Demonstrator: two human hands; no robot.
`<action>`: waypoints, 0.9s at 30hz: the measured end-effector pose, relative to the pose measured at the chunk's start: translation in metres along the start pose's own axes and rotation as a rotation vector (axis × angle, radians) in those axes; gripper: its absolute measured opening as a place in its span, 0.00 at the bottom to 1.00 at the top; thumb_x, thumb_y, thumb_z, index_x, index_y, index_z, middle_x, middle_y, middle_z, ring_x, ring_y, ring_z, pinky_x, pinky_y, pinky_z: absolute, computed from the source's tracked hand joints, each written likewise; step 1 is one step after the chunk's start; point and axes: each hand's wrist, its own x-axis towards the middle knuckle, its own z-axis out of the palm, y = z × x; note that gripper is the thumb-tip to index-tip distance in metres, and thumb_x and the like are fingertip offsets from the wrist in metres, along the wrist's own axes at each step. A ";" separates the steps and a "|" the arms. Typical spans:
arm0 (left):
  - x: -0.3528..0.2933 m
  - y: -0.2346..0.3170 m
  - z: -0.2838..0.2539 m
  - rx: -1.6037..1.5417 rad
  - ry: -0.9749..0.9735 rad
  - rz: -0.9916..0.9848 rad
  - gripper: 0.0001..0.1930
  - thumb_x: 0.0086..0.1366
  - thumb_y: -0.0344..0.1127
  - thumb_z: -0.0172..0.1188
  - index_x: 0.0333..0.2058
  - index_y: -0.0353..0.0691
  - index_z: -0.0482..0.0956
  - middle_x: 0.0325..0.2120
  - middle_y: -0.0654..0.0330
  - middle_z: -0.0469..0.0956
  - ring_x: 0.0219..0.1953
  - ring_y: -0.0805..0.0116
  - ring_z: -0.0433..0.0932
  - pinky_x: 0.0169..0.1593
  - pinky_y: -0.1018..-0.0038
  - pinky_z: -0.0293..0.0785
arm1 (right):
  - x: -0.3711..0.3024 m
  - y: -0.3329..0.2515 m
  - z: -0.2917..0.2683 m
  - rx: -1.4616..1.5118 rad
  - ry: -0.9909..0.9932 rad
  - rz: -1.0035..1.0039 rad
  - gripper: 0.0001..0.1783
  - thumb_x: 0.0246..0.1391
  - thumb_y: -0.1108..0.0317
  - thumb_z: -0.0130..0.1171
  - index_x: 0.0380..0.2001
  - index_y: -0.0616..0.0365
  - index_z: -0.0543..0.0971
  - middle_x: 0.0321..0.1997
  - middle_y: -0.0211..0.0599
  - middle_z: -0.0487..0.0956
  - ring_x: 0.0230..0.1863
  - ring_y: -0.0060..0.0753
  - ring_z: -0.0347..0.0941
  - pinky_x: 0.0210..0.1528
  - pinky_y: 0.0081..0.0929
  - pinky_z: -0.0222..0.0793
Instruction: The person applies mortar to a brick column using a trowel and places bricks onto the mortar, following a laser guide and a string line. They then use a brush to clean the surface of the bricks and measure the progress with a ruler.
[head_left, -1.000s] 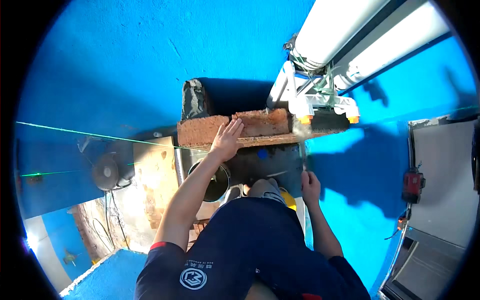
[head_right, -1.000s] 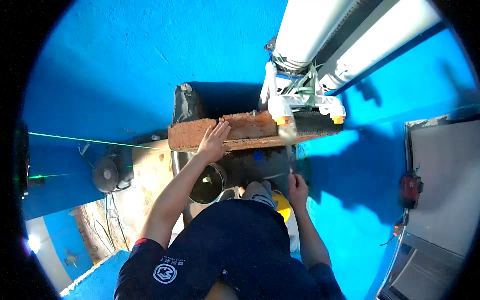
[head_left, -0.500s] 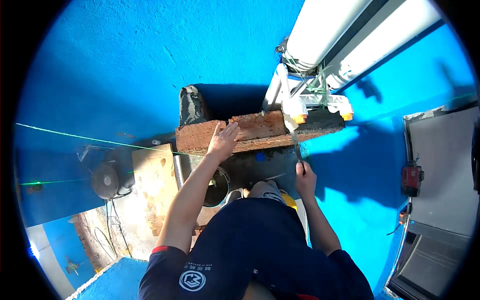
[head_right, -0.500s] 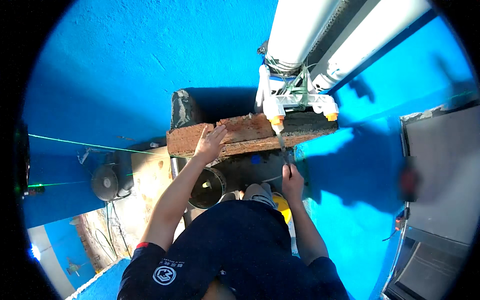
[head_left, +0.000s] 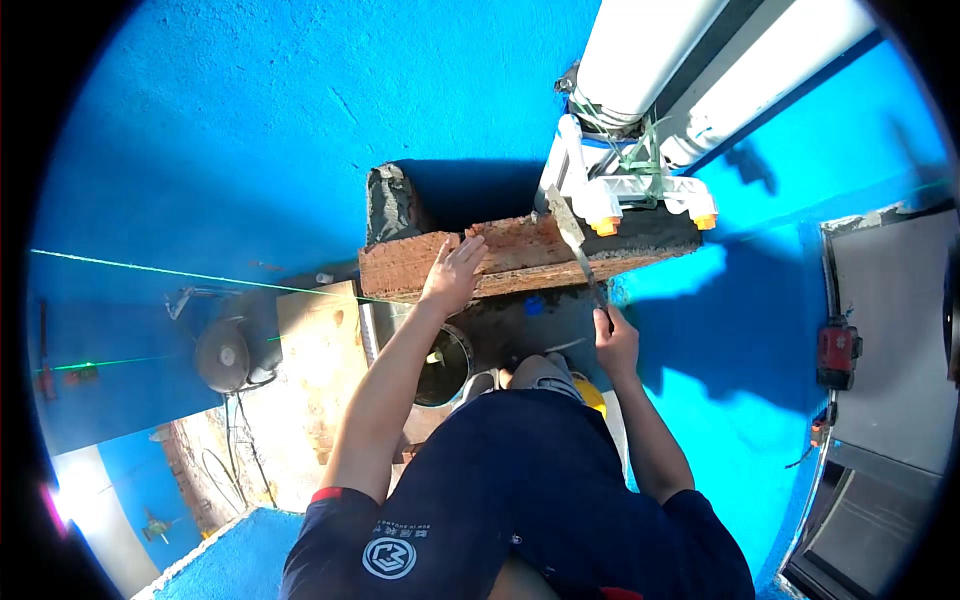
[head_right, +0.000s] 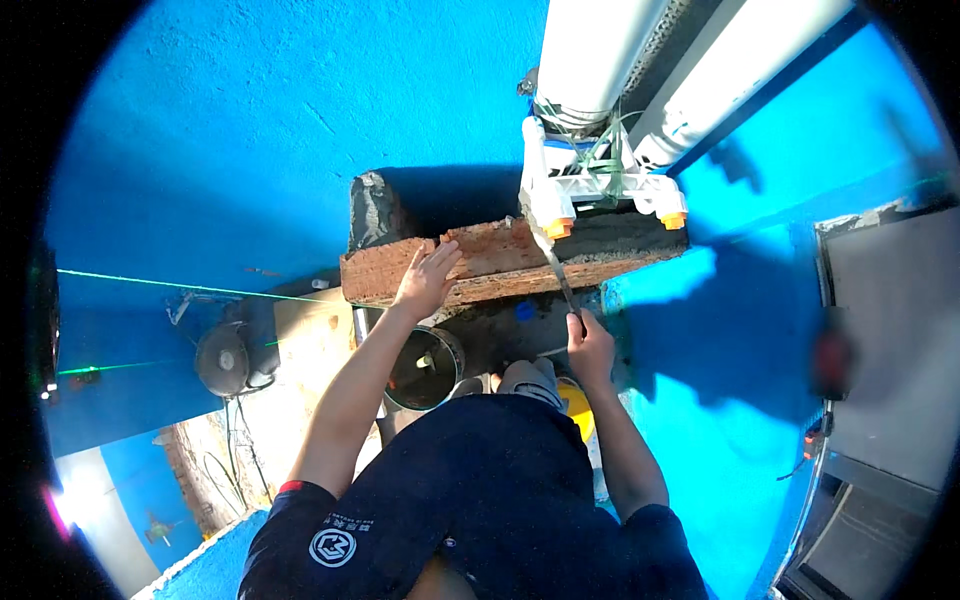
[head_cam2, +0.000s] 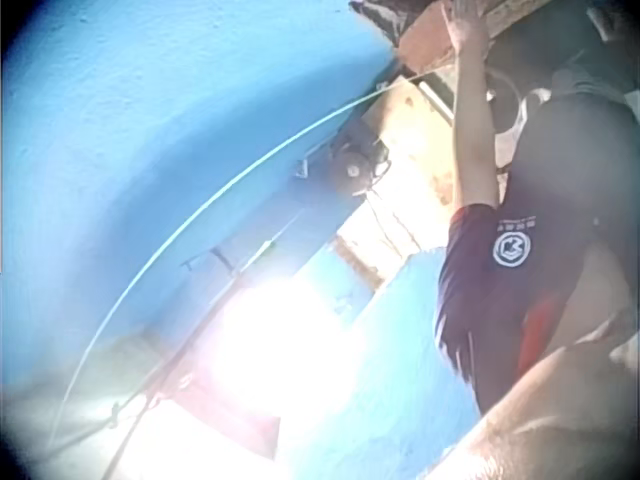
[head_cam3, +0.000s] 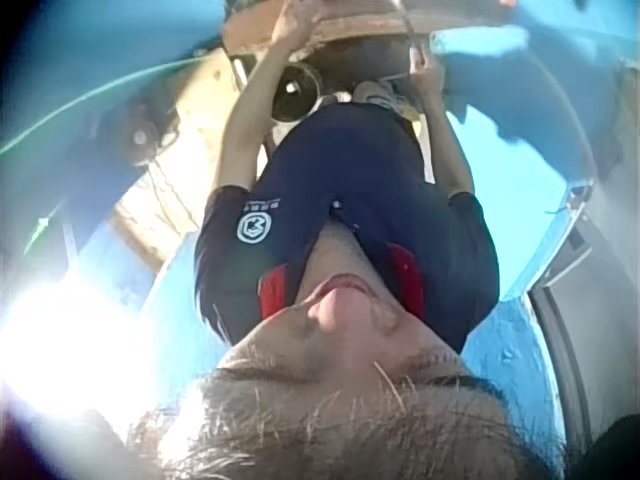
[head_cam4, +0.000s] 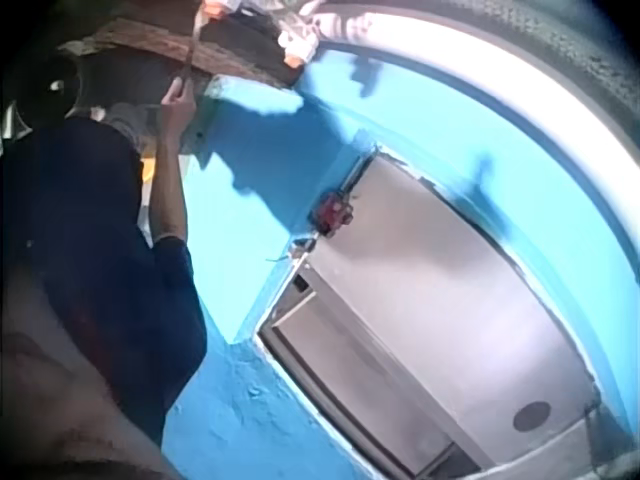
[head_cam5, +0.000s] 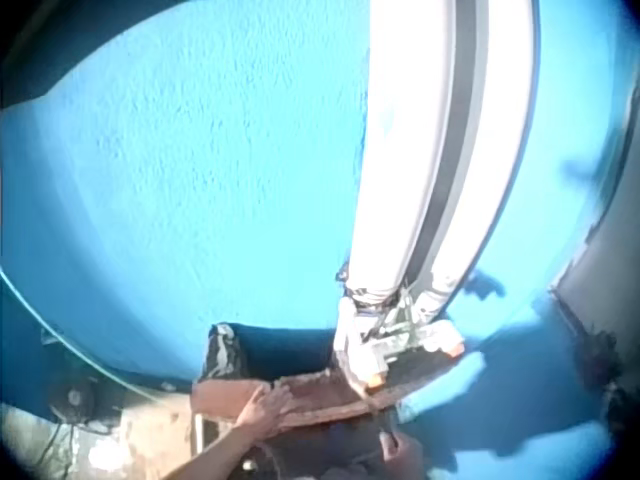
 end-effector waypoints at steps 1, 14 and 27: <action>-0.001 0.000 0.000 -0.019 0.000 -0.011 0.30 0.62 0.36 0.56 0.62 0.44 0.59 0.64 0.60 0.56 0.66 0.64 0.54 0.68 0.58 0.47 | 0.001 -0.003 0.000 -0.015 -0.043 0.021 0.17 0.58 0.55 0.53 0.39 0.58 0.78 0.28 0.52 0.77 0.33 0.58 0.74 0.30 0.43 0.68; 0.001 0.001 0.000 -0.076 -0.018 -0.020 0.29 0.61 0.35 0.57 0.61 0.43 0.61 0.63 0.60 0.58 0.66 0.64 0.55 0.68 0.60 0.46 | 0.012 0.003 0.019 0.110 0.057 -0.050 0.15 0.59 0.56 0.53 0.37 0.57 0.78 0.25 0.50 0.76 0.29 0.56 0.73 0.27 0.41 0.66; -0.037 -0.021 -0.029 -0.420 0.482 -0.342 0.18 0.60 0.27 0.51 0.49 0.36 0.75 0.51 0.49 0.73 0.54 0.53 0.71 0.56 0.67 0.68 | 0.003 -0.014 0.010 0.183 -0.018 -0.074 0.15 0.59 0.57 0.53 0.37 0.59 0.76 0.25 0.50 0.75 0.29 0.59 0.72 0.27 0.42 0.66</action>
